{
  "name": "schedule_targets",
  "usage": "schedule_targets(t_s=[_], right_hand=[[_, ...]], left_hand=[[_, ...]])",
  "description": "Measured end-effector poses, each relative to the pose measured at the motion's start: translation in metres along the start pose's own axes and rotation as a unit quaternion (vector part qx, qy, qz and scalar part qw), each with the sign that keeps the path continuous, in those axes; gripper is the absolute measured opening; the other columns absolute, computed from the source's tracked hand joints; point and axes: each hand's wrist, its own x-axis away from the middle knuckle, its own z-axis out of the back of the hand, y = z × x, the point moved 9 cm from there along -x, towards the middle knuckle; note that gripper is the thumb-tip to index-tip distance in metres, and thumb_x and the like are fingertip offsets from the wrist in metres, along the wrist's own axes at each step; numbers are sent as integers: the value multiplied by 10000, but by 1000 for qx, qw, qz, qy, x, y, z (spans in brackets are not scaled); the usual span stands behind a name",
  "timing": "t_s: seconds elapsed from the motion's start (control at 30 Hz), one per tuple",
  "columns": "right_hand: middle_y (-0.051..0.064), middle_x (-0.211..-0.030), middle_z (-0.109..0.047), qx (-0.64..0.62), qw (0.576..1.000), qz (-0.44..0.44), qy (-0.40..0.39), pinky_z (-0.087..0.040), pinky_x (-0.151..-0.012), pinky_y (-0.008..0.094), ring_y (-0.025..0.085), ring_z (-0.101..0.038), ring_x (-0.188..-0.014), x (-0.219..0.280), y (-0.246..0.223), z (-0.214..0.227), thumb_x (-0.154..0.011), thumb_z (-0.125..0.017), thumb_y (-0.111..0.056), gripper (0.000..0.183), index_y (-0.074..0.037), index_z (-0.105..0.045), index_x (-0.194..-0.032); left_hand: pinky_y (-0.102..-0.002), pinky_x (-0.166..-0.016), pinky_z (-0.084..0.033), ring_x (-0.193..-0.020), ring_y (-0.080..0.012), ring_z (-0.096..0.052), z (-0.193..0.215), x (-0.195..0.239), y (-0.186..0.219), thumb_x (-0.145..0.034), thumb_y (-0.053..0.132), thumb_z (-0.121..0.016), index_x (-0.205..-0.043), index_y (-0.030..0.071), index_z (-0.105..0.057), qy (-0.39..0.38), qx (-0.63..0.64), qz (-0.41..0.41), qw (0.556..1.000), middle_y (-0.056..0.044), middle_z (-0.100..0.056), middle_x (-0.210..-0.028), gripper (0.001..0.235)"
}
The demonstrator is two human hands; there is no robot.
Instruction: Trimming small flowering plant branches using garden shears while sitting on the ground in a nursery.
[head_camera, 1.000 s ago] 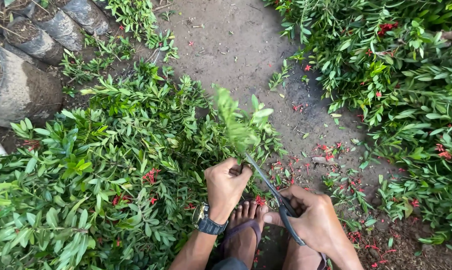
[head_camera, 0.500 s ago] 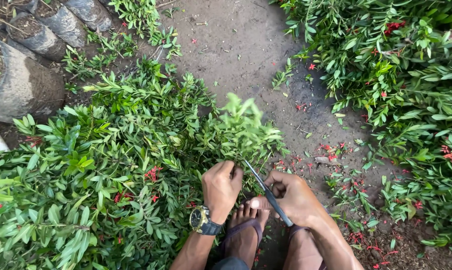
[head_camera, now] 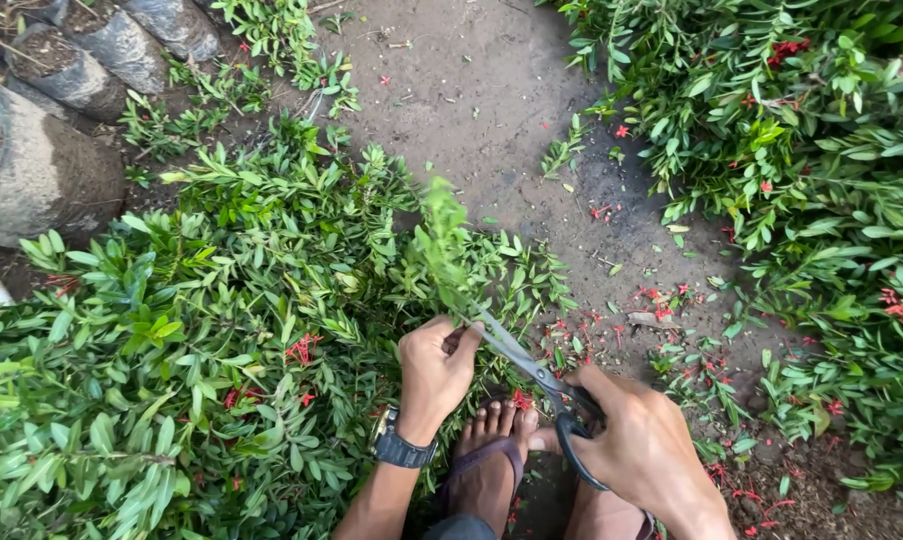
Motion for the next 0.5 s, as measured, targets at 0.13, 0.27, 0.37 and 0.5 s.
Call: schedule_targets(t_s=[0.13, 0.27, 0.37, 0.5], right_hand=[[39, -733, -748, 73, 996, 50, 16, -513, -542, 431, 277, -674, -550, -17, -18, 5, -639, -910, -565, 575, -190, -669, -1002], [68, -821, -744, 143, 986, 72, -40, -557, -574, 463, 302, -720, -611, -29, -29, 9, -682, -850, -418, 468, -224, -637, -1050], [90, -855, -778, 152, 983, 65, -83, -569, -618, 475, 335, -750, -681, -33, -45, 14, -701, -850, -401, 655, -220, -614, -1285], [158, -856, -724, 228, 964, 89, -104, -576, -562, 527, 401, -725, -671, -48, -47, -11, -740, -794, -369, 550, -90, -563, -1154]], left_hand=[[-274, -407, -389, -458, -139, -470, -6, 8, 23, -782, -33, -677, -957, -37, -772, 2, -109, -93, 990, -77, -687, -740, 199], [-306, -439, -437, -460, -183, -518, -7, 17, 24, -777, -8, -677, -936, -47, -753, 15, -153, -99, 983, -107, -709, -747, 181], [-329, -499, -446, -518, -214, -514, -9, 25, 32, -786, -10, -678, -979, -49, -740, 17, -164, -133, 977, -100, -632, -744, 206], [-352, -545, -485, -577, -248, -561, -17, 44, 30, -796, -14, -689, -880, -42, -709, -8, -188, -167, 968, -111, -647, -772, 90]])
